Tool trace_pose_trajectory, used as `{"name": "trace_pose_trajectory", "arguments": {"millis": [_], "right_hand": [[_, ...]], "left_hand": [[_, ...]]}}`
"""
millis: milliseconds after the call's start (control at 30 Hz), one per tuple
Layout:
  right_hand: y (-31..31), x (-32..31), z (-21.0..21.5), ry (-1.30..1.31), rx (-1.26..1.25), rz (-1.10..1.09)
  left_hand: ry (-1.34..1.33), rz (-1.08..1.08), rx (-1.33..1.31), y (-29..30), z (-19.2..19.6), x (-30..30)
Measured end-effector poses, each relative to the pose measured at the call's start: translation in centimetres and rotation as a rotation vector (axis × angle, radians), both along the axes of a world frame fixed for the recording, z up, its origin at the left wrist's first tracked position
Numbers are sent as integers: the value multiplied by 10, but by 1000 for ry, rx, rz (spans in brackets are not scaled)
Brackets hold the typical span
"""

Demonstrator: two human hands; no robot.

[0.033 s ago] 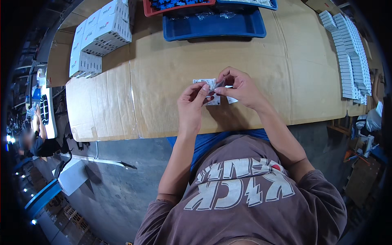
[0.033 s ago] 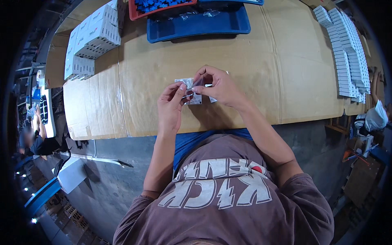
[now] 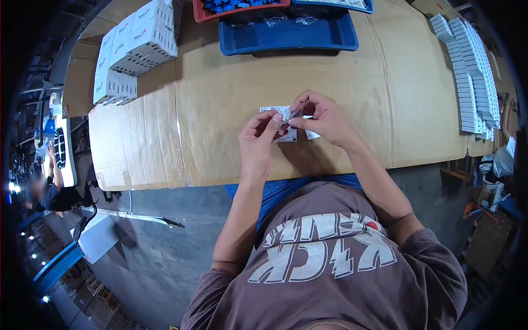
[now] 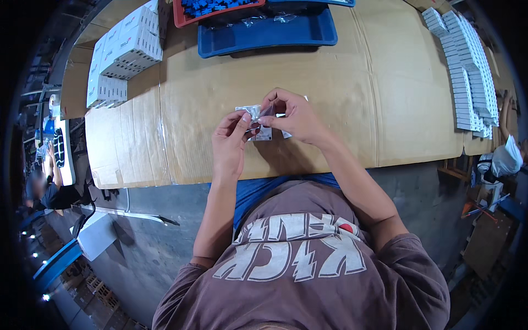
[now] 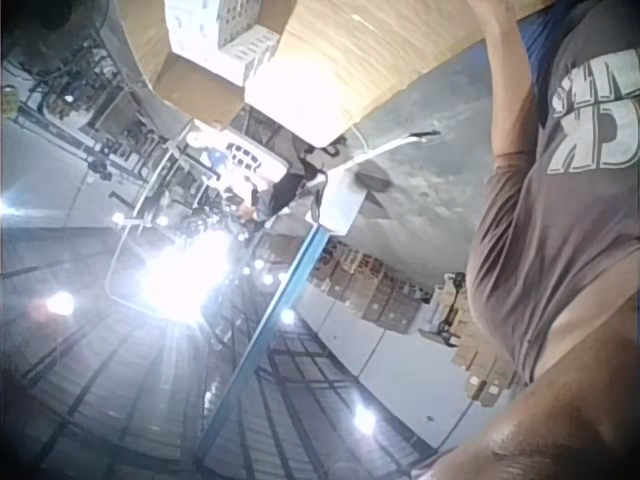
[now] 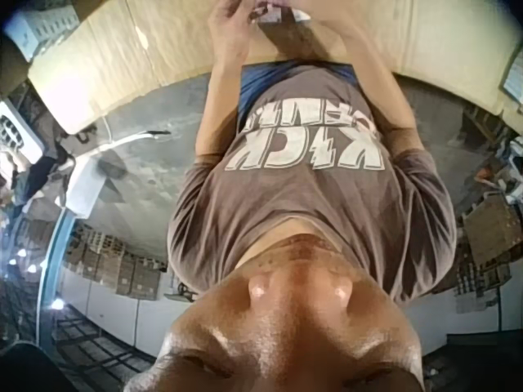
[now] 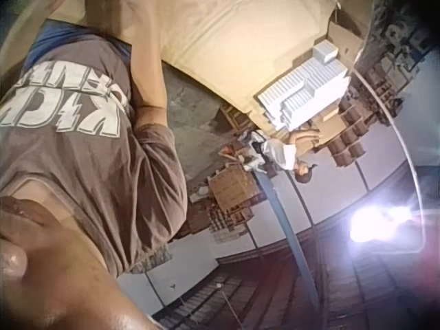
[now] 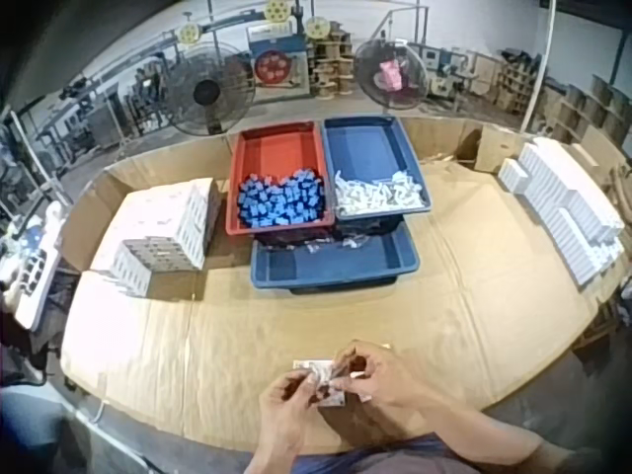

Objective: The recorder is assembling small electronic or plastic components into white rectangular boxes at a factory workstation.

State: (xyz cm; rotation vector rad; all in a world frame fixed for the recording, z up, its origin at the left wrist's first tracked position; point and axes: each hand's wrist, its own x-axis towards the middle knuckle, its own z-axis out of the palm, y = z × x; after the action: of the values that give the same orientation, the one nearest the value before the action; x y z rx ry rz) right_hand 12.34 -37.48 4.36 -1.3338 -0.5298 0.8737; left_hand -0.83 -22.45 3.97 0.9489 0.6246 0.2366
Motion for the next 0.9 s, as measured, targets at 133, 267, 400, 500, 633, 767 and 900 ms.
{"name": "trace_pose_trajectory", "arguments": {"millis": [133,267,400,500,633,767,900], "right_hand": [[1,-2,2,26,-13,24],[1,-3,-5,36,-20,1],[3,-4,-5,30,-50,-21],[4,-4,-4,-2,-59,-46],[6,-7,-3,9,-38,-74],[5,-7,-7,-3,-48,-41],[5,-6,-9,-4,-43,-6]], "left_hand": [[25,-23,86,0,-4,0],[-39,-44,223,-2,3,2],[-60,-87,360,1,7,-1],[-55,-116,396,2,11,-1],[-57,-135,376,6,11,-1],[-49,-127,350,8,0,-3],[-6,-95,148,7,-5,-2]]}}
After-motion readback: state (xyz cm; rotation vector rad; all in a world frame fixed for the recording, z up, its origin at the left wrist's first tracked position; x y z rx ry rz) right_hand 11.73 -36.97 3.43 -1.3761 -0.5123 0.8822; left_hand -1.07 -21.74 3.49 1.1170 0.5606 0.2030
